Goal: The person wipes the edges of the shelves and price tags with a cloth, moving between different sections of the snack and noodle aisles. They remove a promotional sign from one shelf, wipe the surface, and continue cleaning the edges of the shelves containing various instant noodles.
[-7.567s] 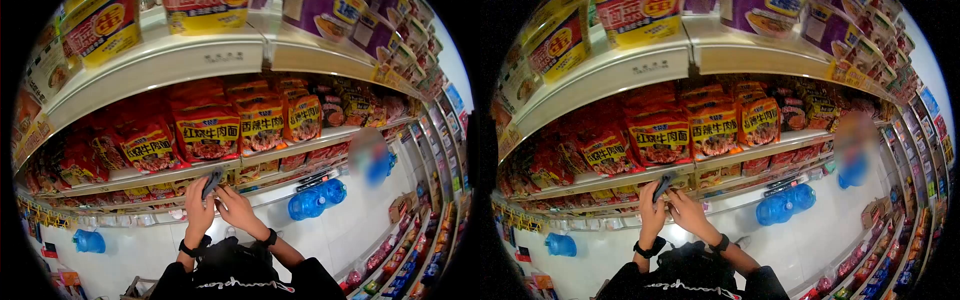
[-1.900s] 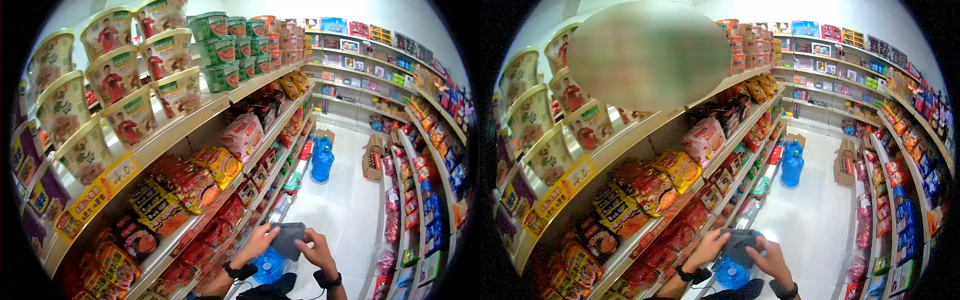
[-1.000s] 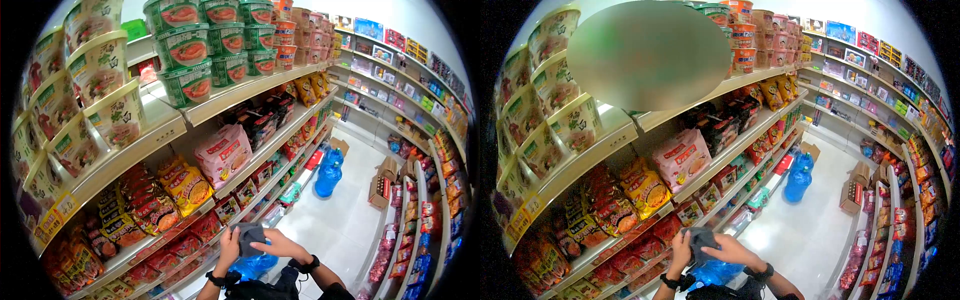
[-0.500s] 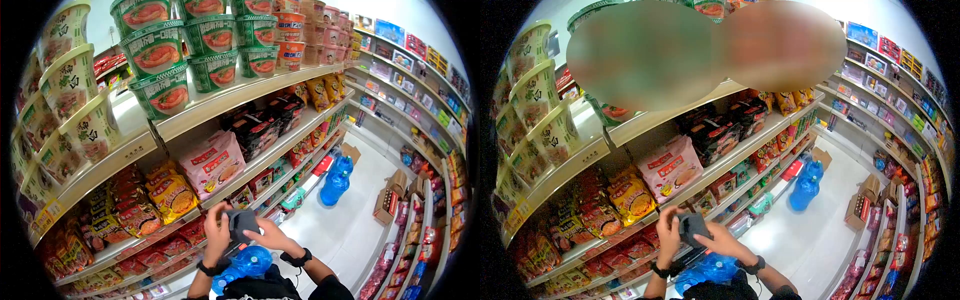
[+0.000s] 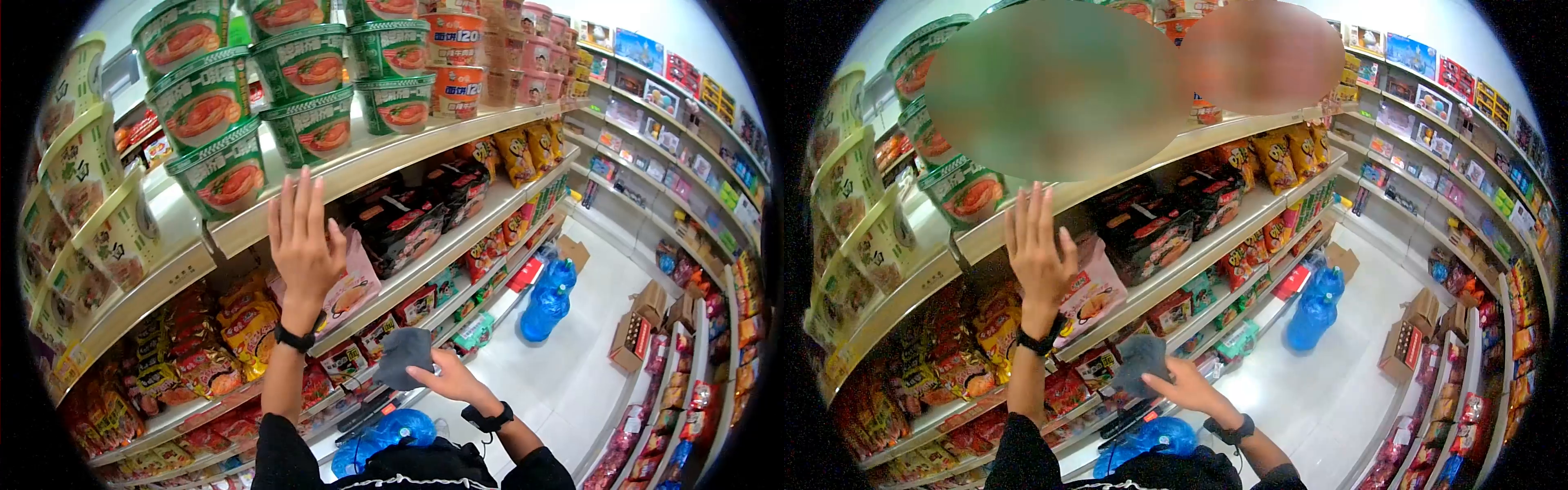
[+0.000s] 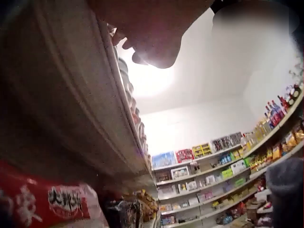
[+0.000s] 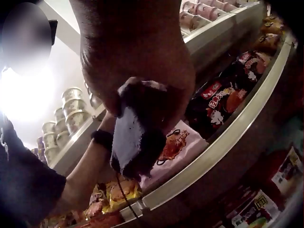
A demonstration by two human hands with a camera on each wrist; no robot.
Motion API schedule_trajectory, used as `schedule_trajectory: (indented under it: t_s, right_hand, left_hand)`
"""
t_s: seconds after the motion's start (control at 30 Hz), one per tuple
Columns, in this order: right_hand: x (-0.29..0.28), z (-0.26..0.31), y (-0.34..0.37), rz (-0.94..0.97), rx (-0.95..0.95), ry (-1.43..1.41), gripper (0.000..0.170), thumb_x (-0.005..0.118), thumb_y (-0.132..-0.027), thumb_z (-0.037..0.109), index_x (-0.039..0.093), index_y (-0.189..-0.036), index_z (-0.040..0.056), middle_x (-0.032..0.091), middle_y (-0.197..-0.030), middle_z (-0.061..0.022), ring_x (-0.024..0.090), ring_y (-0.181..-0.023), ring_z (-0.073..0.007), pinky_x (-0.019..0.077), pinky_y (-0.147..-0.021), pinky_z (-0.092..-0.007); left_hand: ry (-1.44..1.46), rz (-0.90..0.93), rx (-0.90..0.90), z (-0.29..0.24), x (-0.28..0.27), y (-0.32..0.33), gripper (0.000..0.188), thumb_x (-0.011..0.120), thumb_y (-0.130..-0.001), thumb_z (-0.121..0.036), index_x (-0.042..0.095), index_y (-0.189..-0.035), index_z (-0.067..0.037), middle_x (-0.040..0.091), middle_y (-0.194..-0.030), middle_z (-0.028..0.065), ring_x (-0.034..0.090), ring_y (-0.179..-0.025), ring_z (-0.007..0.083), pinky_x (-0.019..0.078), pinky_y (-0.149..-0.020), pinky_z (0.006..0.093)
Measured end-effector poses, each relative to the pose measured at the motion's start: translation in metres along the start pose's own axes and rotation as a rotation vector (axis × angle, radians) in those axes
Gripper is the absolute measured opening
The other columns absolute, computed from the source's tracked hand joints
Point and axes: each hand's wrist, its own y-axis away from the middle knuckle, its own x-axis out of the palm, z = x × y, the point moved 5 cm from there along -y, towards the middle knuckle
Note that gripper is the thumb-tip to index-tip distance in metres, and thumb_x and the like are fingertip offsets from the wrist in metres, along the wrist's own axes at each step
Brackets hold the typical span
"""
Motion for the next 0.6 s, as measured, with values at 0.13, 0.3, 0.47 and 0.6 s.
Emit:
schedule_trajectory:
  t_s: [0.13,0.3,0.47,0.6]
  right_hand:
    - [-0.019,0.013,-0.007,0.021,0.011,0.004,0.027,0.069,-0.096,0.018,0.065,-0.112,-0.0028,0.072,-0.101,-0.0106,0.066,-0.092,-0.0158,0.052,-0.085,-0.0328]
    - [-0.076,0.04,-0.051,-0.297,-0.099,0.025,0.027,0.065,-0.098,0.017,0.064,-0.114,-0.0046,0.071,-0.094,-0.0078,0.063,-0.086,-0.0124,0.0522,-0.079,-0.0318]
    - [-0.141,0.09,-0.106,-0.594,-0.34,0.291,0.021,0.064,-0.094,0.014,0.061,-0.103,-0.0045,0.065,-0.097,-0.0222,0.066,-0.087,-0.0323,0.0509,-0.074,-0.0438]
    - [-0.138,0.132,-0.154,-0.658,-0.643,0.746,0.027,0.064,-0.087,0.008,0.061,-0.112,-0.0018,0.056,-0.129,-0.0239,0.055,-0.12,-0.0381,0.0478,-0.095,-0.0473]
  left_hand:
    - [-0.09,0.075,-0.004,-0.02,0.029,0.002,0.057,0.054,-0.09,-0.018,0.051,-0.146,-0.007,0.041,-0.158,0.0093,0.032,-0.149,0.026,0.0179,-0.124,0.0441]
    - [0.021,0.144,-0.009,-0.046,0.043,0.008,0.053,0.055,-0.09,-0.017,0.054,-0.143,-0.006,0.037,-0.16,0.0134,0.03,-0.15,0.0313,0.0198,-0.123,0.0465]
    - [0.039,0.161,-0.047,-0.056,0.049,0.008,0.052,0.057,-0.089,-0.016,0.056,-0.14,-0.004,0.032,-0.161,0.0203,0.027,-0.15,0.0363,0.0202,-0.123,0.0483]
    - [0.113,0.159,-0.062,-0.063,0.042,0.003,0.053,0.049,-0.094,-0.017,0.049,-0.144,0.002,0.034,-0.159,0.0228,0.028,-0.15,0.0386,0.0197,-0.122,0.0509]
